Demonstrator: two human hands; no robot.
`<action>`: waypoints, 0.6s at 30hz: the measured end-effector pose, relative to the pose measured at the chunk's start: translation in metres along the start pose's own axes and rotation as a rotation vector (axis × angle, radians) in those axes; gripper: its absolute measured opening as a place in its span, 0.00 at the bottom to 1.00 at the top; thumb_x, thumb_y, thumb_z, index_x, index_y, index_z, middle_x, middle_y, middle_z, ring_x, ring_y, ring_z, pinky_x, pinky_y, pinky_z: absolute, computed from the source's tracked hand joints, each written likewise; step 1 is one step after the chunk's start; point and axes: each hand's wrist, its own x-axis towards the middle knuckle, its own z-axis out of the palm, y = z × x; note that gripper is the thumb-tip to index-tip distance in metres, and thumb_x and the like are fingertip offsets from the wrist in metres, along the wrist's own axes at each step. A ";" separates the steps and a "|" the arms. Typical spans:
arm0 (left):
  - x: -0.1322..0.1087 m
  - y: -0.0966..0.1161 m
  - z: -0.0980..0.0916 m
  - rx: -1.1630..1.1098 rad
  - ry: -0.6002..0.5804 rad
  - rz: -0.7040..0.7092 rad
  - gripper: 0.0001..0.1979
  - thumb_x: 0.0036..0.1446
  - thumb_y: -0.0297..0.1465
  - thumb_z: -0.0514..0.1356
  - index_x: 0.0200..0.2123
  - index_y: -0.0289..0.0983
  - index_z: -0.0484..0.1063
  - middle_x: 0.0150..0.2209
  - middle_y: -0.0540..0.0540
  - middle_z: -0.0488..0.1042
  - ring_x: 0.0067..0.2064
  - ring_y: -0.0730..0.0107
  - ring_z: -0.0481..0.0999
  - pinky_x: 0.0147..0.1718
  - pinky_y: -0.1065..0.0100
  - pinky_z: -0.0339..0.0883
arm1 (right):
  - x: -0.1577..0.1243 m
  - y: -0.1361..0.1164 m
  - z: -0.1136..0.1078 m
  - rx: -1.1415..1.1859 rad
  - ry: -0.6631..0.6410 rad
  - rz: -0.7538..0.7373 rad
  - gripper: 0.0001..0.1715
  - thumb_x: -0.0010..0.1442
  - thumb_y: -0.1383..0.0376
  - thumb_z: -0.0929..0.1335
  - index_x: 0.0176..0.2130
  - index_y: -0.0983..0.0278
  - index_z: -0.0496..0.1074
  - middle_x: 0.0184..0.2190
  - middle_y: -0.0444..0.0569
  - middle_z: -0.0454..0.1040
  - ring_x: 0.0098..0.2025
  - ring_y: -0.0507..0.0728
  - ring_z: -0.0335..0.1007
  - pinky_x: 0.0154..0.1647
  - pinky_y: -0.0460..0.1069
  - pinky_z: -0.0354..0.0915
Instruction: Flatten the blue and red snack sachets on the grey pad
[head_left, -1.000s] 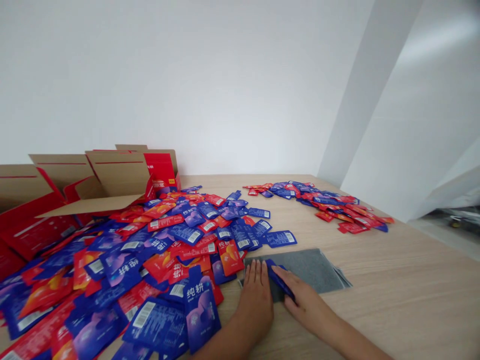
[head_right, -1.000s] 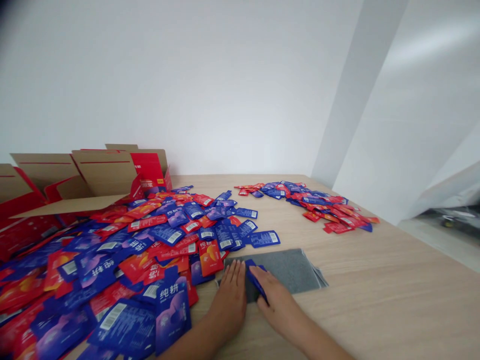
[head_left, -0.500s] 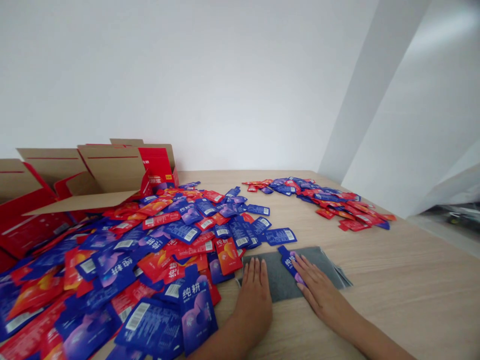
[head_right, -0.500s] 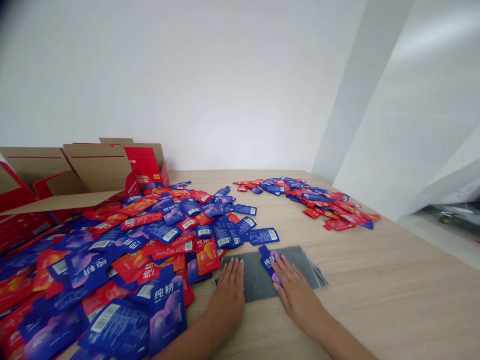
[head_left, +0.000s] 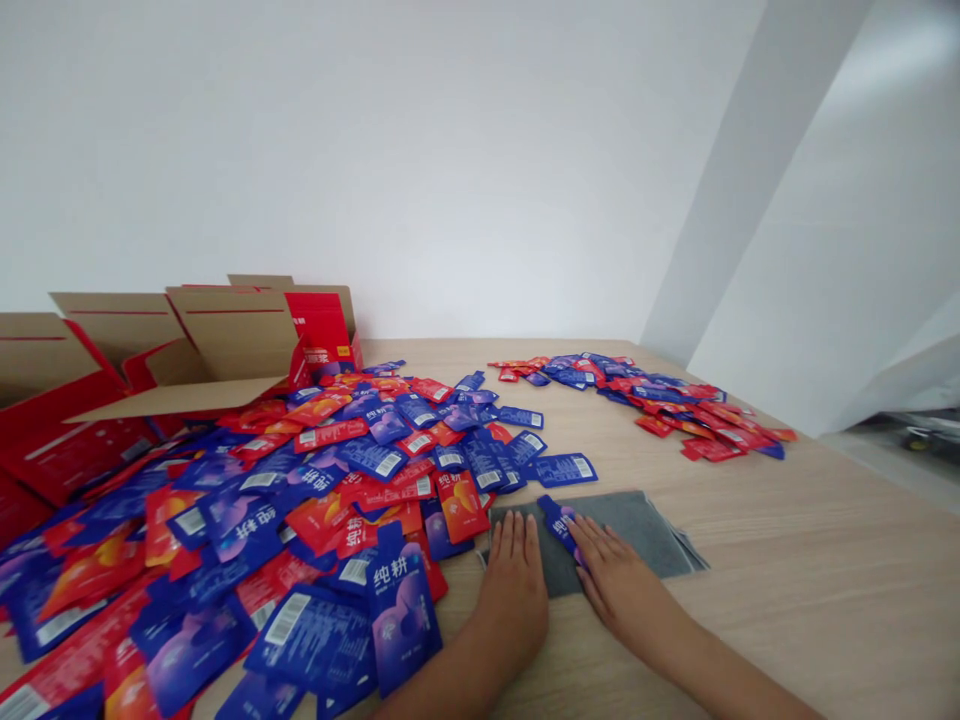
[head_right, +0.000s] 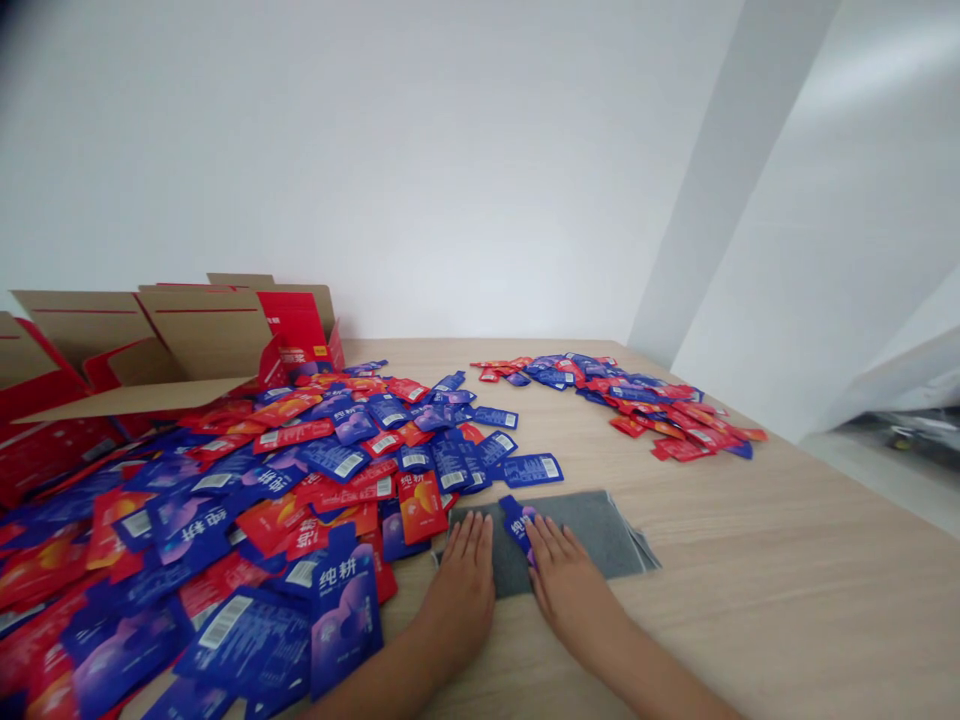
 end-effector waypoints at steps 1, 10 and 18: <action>0.000 0.001 -0.001 -0.004 -0.006 0.002 0.32 0.53 0.23 0.47 0.62 0.22 0.47 0.63 0.30 0.48 0.64 0.51 0.45 0.59 0.55 0.44 | -0.003 0.001 -0.003 0.003 0.008 -0.018 0.31 0.56 0.73 0.57 0.59 0.71 0.60 0.57 0.62 0.63 0.57 0.61 0.61 0.55 0.59 0.61; 0.000 0.006 -0.005 0.003 0.036 0.007 0.31 0.55 0.31 0.50 0.60 0.21 0.51 0.61 0.28 0.53 0.62 0.44 0.48 0.58 0.49 0.48 | 0.088 0.009 -0.053 0.622 0.106 0.289 0.21 0.57 0.64 0.62 0.51 0.61 0.67 0.35 0.48 0.77 0.39 0.59 0.73 0.42 0.53 0.67; 0.002 0.001 0.012 0.027 0.112 0.023 0.29 0.57 0.33 0.49 0.60 0.24 0.54 0.60 0.30 0.56 0.61 0.44 0.52 0.56 0.51 0.53 | 0.240 -0.025 -0.030 1.155 0.035 0.390 0.15 0.58 0.67 0.62 0.44 0.65 0.71 0.29 0.47 0.77 0.31 0.53 0.73 0.31 0.48 0.69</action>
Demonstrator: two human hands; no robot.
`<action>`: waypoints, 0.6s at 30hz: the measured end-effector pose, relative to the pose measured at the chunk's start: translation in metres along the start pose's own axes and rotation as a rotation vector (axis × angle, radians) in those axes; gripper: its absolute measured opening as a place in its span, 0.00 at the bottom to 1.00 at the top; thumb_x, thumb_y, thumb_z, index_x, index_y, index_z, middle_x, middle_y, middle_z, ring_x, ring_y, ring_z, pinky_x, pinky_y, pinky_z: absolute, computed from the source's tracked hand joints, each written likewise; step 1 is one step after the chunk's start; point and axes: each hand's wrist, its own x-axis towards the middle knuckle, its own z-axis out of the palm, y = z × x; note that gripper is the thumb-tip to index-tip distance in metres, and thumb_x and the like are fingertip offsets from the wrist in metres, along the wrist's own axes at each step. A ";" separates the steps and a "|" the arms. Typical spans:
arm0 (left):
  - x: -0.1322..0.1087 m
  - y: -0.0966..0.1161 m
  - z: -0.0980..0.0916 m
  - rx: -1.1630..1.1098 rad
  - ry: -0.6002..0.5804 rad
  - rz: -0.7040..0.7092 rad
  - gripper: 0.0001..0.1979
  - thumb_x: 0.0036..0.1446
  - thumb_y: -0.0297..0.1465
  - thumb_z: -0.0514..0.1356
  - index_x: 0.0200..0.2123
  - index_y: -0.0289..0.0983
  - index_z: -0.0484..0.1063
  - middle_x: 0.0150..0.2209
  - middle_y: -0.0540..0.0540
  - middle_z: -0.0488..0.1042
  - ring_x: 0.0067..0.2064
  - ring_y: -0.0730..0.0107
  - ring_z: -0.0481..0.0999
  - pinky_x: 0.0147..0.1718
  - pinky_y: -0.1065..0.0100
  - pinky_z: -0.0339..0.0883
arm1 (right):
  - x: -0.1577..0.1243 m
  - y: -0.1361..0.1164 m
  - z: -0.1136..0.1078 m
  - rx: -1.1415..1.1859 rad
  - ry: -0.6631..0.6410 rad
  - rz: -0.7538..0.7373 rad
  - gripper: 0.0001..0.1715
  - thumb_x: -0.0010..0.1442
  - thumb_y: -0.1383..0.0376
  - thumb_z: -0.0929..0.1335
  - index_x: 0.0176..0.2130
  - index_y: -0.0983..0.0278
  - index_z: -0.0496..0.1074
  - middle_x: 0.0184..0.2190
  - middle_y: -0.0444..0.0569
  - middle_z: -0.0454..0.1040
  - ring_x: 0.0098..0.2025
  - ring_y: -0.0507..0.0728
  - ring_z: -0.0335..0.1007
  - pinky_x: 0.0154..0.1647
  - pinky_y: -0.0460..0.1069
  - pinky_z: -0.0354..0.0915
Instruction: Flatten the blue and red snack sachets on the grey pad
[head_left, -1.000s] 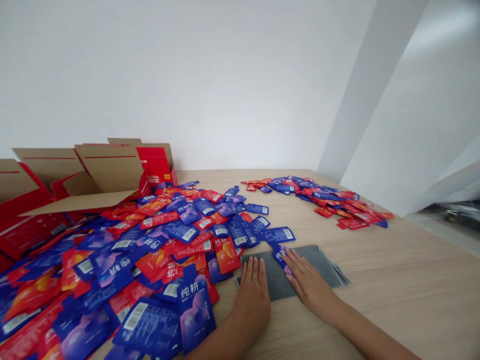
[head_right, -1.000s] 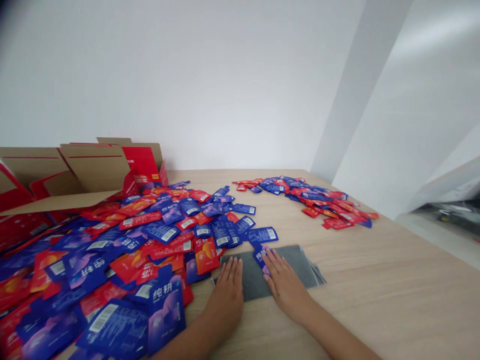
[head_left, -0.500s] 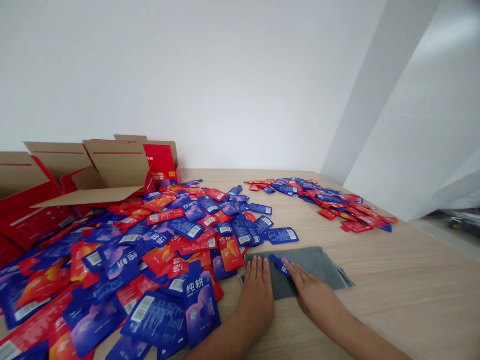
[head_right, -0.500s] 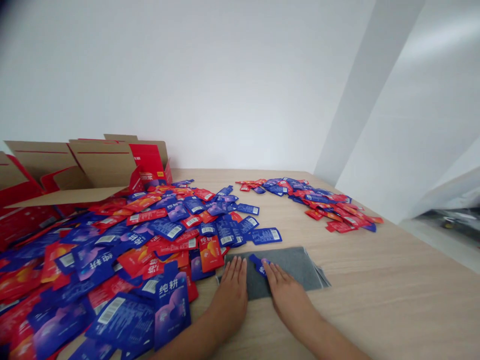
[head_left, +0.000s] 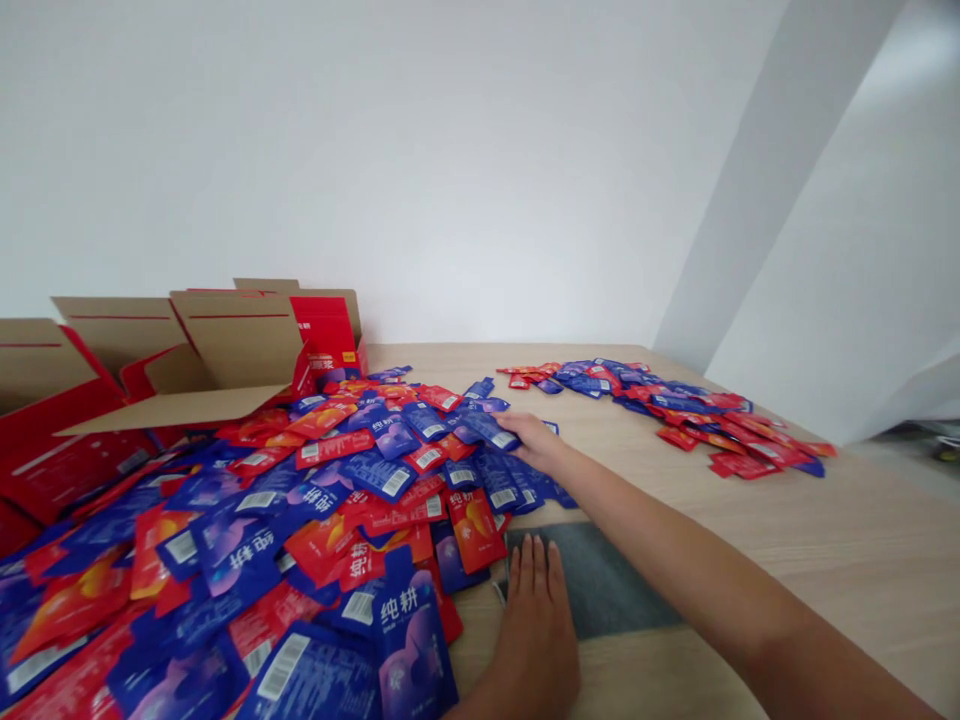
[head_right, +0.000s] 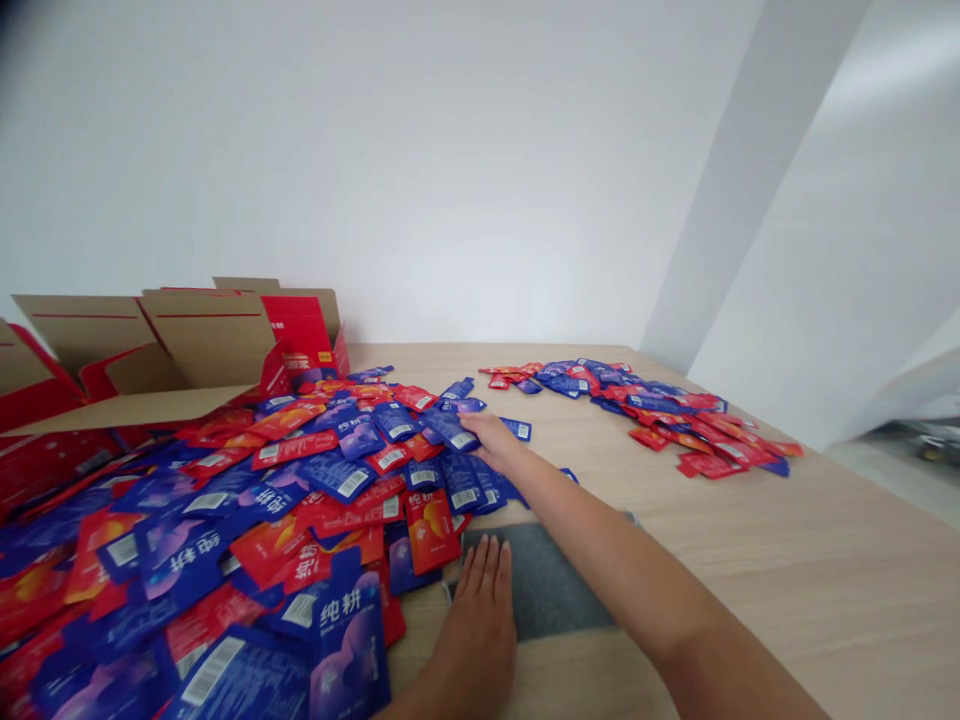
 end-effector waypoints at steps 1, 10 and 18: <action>0.000 0.000 0.002 0.004 0.006 -0.007 0.29 0.57 0.32 0.50 0.60 0.25 0.54 0.60 0.31 0.56 0.61 0.45 0.52 0.56 0.51 0.53 | 0.014 -0.002 0.001 0.002 0.013 -0.005 0.15 0.60 0.66 0.61 0.45 0.64 0.71 0.32 0.47 0.77 0.32 0.53 0.73 0.33 0.48 0.69; -0.002 -0.004 0.017 0.071 0.001 0.001 0.34 0.49 0.23 0.50 0.62 0.26 0.50 0.61 0.31 0.53 0.62 0.45 0.49 0.57 0.50 0.52 | 0.031 0.069 -0.138 -0.482 0.435 0.170 0.19 0.61 0.59 0.65 0.51 0.64 0.65 0.49 0.51 0.67 0.46 0.57 0.67 0.44 0.57 0.67; -0.004 -0.010 0.020 0.089 0.034 0.037 0.34 0.47 0.23 0.50 0.61 0.27 0.52 0.61 0.34 0.54 0.62 0.47 0.49 0.56 0.51 0.53 | -0.038 0.140 -0.250 -1.078 0.603 0.356 0.21 0.60 0.73 0.56 0.50 0.81 0.63 0.49 0.75 0.63 0.56 0.72 0.55 0.48 0.62 0.58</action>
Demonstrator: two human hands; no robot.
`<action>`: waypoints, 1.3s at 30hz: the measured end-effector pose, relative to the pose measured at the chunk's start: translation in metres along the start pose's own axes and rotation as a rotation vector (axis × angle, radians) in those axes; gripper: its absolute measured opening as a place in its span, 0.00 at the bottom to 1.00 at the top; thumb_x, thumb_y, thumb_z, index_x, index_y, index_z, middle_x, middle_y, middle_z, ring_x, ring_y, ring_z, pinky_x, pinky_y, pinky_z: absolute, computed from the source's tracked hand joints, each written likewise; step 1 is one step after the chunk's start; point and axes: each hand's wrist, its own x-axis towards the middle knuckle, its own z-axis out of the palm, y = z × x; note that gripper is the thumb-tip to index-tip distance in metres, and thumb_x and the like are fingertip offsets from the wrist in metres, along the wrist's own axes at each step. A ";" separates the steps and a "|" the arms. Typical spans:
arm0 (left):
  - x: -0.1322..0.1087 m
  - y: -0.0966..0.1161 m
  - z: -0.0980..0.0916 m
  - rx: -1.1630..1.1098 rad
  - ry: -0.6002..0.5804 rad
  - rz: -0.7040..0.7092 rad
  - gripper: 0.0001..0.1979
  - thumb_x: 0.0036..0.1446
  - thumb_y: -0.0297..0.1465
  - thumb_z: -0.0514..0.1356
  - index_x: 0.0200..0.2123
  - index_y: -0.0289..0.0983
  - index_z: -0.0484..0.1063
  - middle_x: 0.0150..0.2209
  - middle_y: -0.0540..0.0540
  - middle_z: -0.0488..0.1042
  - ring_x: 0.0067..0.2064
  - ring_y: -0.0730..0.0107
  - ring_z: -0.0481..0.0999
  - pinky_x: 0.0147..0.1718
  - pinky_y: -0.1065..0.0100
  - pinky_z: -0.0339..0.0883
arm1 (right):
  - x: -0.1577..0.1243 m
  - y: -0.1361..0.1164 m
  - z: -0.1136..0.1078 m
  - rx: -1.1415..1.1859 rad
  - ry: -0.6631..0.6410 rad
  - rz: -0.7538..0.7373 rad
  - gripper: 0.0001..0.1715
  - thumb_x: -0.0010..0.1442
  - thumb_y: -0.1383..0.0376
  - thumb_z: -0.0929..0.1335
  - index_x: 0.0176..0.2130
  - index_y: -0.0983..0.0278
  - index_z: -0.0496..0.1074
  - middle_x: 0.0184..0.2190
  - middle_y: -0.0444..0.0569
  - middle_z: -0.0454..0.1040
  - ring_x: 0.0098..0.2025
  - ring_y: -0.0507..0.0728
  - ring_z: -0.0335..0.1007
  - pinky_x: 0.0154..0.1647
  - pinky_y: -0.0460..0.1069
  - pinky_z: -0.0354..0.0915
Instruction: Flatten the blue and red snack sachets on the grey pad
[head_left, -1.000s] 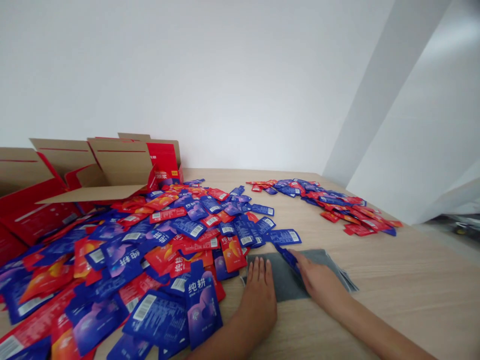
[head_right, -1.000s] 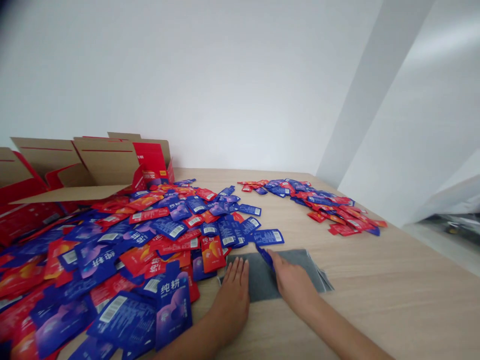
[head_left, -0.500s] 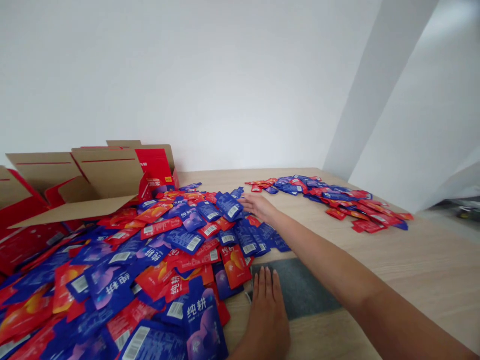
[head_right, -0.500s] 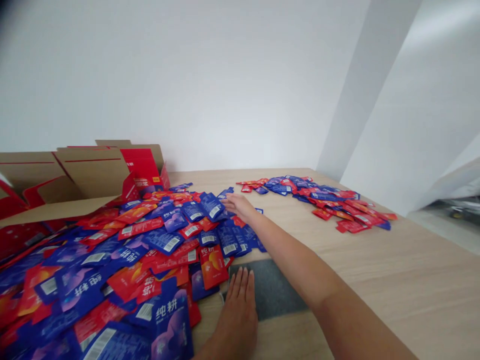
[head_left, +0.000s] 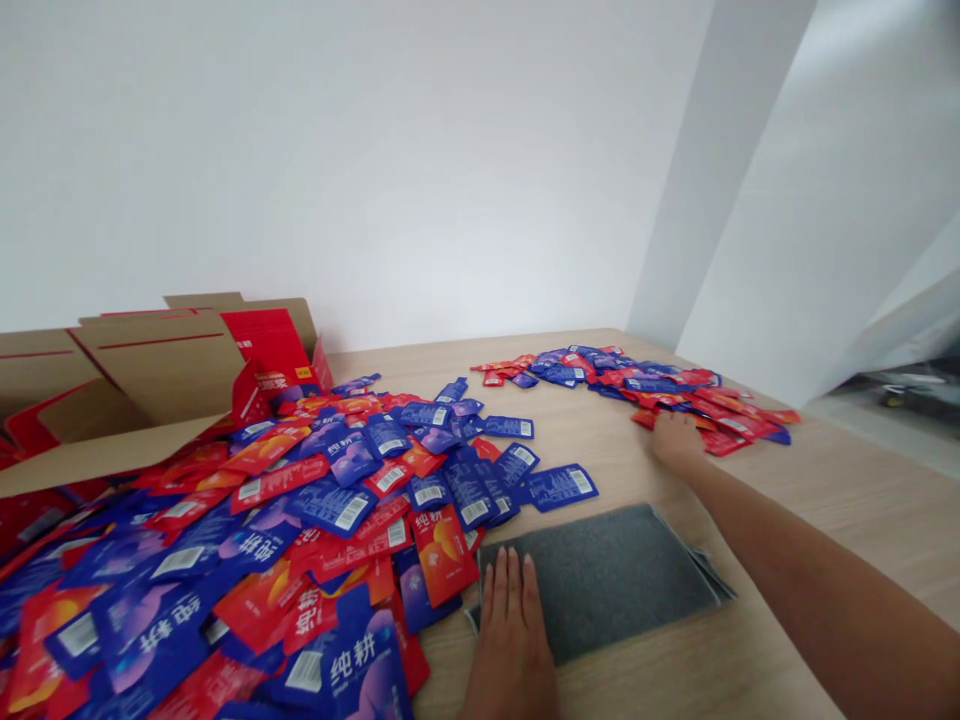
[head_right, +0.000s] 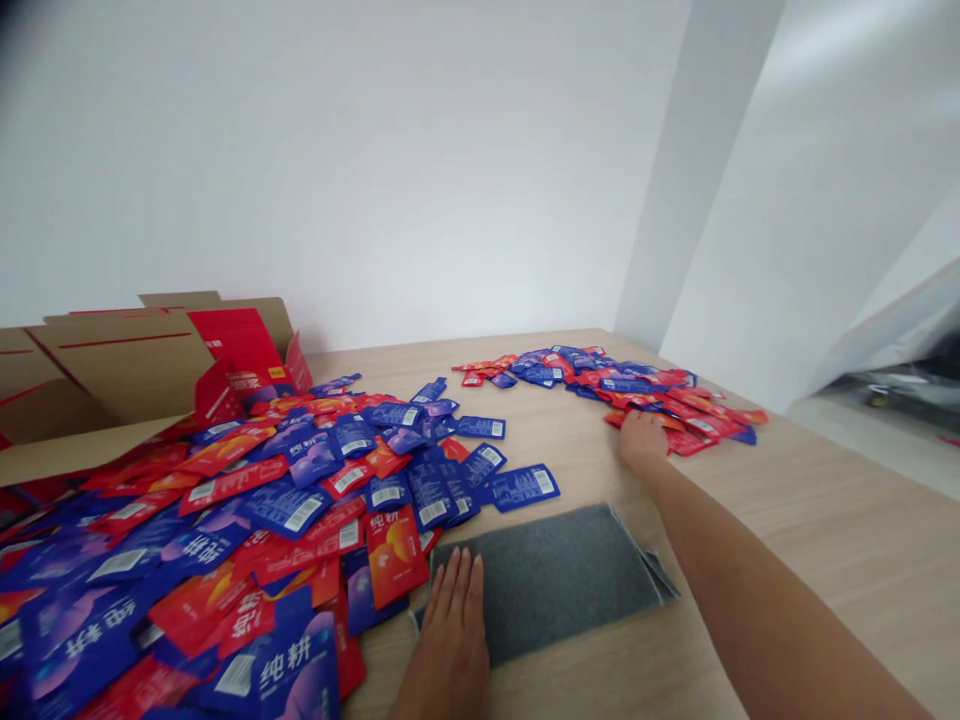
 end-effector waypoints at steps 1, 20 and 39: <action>0.000 0.000 -0.001 0.005 -0.003 0.000 0.34 0.47 0.22 0.50 0.61 0.27 0.52 0.61 0.34 0.53 0.62 0.47 0.49 0.57 0.51 0.53 | 0.001 0.007 0.001 -0.045 -0.005 -0.021 0.21 0.60 0.73 0.55 0.50 0.80 0.63 0.48 0.74 0.64 0.55 0.71 0.56 0.47 0.61 0.59; 0.004 0.001 -0.019 -0.034 -0.113 -0.021 0.34 0.48 0.21 0.48 0.61 0.23 0.49 0.62 0.29 0.49 0.63 0.49 0.45 0.58 0.53 0.49 | -0.024 0.019 -0.014 -0.288 -0.079 -0.249 0.21 0.57 0.75 0.57 0.45 0.70 0.71 0.48 0.62 0.69 0.53 0.62 0.61 0.47 0.54 0.60; 0.003 0.004 -0.021 -0.023 -0.097 -0.023 0.35 0.48 0.22 0.48 0.62 0.22 0.47 0.62 0.29 0.48 0.63 0.48 0.45 0.58 0.52 0.48 | -0.054 -0.065 -0.017 0.139 -0.081 -0.213 0.18 0.57 0.61 0.61 0.44 0.68 0.68 0.42 0.59 0.70 0.43 0.61 0.67 0.41 0.52 0.62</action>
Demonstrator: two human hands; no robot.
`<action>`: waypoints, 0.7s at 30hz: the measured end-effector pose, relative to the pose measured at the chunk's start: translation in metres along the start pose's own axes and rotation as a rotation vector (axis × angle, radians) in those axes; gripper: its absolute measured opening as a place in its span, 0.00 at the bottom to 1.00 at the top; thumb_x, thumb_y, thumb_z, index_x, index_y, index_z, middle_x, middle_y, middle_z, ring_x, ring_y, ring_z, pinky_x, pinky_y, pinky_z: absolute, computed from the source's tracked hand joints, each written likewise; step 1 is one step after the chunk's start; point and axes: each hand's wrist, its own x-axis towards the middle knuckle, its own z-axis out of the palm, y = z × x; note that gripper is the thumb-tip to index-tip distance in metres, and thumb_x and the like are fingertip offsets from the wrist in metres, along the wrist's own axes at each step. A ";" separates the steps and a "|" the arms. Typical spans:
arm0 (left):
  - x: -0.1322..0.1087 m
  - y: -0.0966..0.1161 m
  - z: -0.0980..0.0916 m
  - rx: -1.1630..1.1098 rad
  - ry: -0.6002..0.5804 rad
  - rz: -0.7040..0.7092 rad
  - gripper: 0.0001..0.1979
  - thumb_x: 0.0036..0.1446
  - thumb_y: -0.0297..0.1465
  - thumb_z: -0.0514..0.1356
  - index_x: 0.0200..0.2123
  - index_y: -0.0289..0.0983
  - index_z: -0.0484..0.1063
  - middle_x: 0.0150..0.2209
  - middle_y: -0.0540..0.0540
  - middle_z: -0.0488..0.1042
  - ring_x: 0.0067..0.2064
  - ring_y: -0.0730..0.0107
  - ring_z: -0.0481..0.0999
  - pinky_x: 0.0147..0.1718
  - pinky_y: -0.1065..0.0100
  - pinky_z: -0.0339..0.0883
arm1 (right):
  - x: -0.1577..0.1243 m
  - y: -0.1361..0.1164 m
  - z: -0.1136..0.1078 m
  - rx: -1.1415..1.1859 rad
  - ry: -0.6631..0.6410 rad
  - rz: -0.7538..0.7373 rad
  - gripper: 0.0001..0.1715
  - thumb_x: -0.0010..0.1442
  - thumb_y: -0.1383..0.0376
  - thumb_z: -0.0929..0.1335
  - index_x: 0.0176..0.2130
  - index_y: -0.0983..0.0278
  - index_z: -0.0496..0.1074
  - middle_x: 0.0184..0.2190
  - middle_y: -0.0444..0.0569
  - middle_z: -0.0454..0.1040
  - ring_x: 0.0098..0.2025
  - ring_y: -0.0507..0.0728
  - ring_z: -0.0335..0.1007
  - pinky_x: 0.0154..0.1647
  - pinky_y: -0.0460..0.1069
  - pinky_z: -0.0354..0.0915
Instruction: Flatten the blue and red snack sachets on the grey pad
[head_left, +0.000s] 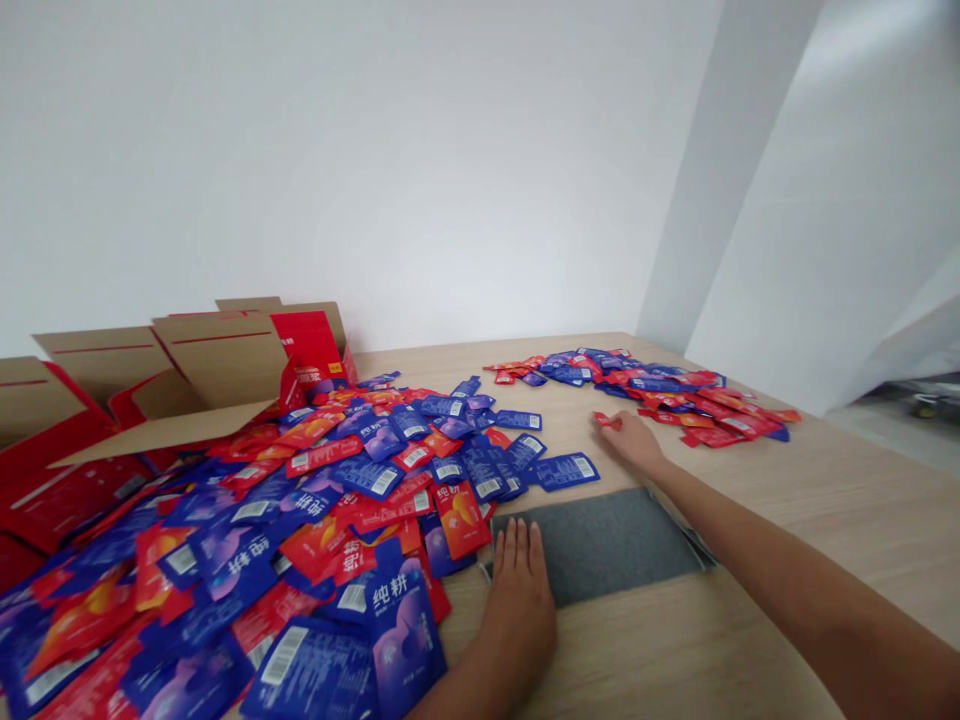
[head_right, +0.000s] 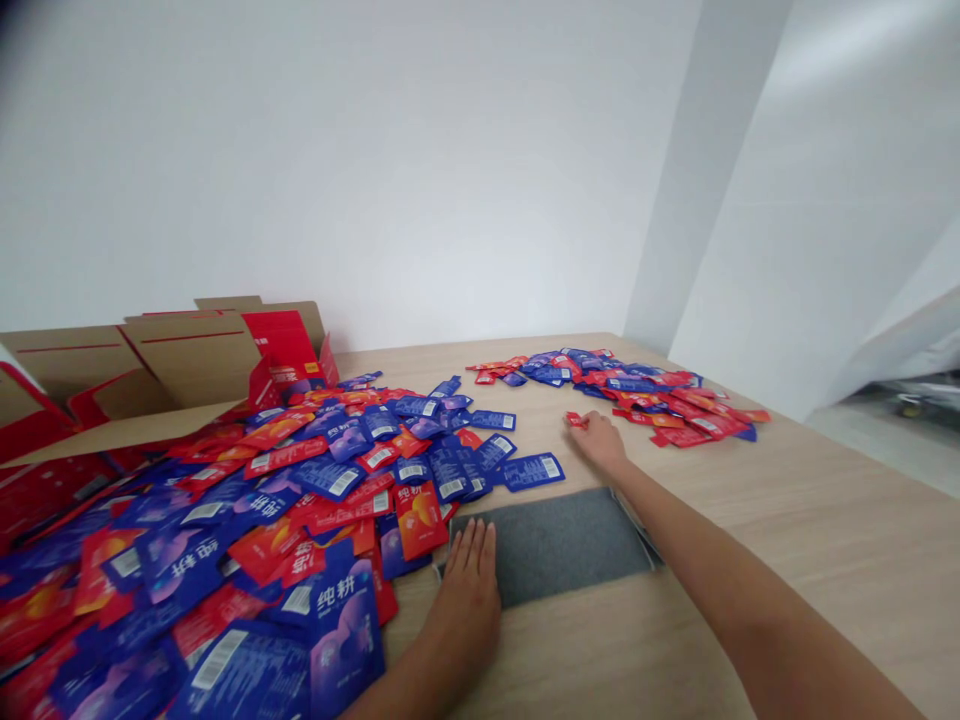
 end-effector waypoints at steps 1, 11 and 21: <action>0.000 0.000 -0.001 -0.001 0.002 0.002 0.35 0.48 0.21 0.48 0.62 0.22 0.47 0.62 0.29 0.49 0.63 0.49 0.45 0.58 0.52 0.48 | -0.010 -0.005 -0.004 0.025 0.015 -0.019 0.18 0.58 0.62 0.59 0.44 0.68 0.67 0.42 0.59 0.71 0.43 0.60 0.67 0.42 0.51 0.62; 0.003 0.004 -0.015 -0.012 -0.013 0.004 0.33 0.49 0.22 0.48 0.60 0.20 0.50 0.61 0.29 0.51 0.63 0.49 0.48 0.58 0.52 0.47 | -0.174 -0.064 -0.004 -0.005 0.045 -0.563 0.24 0.61 0.59 0.59 0.56 0.57 0.63 0.60 0.55 0.59 0.59 0.66 0.54 0.50 0.62 0.59; 0.003 0.002 -0.016 0.011 -0.006 -0.002 0.31 0.50 0.21 0.46 0.60 0.21 0.50 0.61 0.29 0.53 0.63 0.52 0.49 0.58 0.54 0.48 | -0.168 -0.035 0.017 -0.052 -0.156 -0.600 0.27 0.64 0.63 0.53 0.60 0.63 0.58 0.62 0.53 0.55 0.63 0.59 0.48 0.59 0.61 0.51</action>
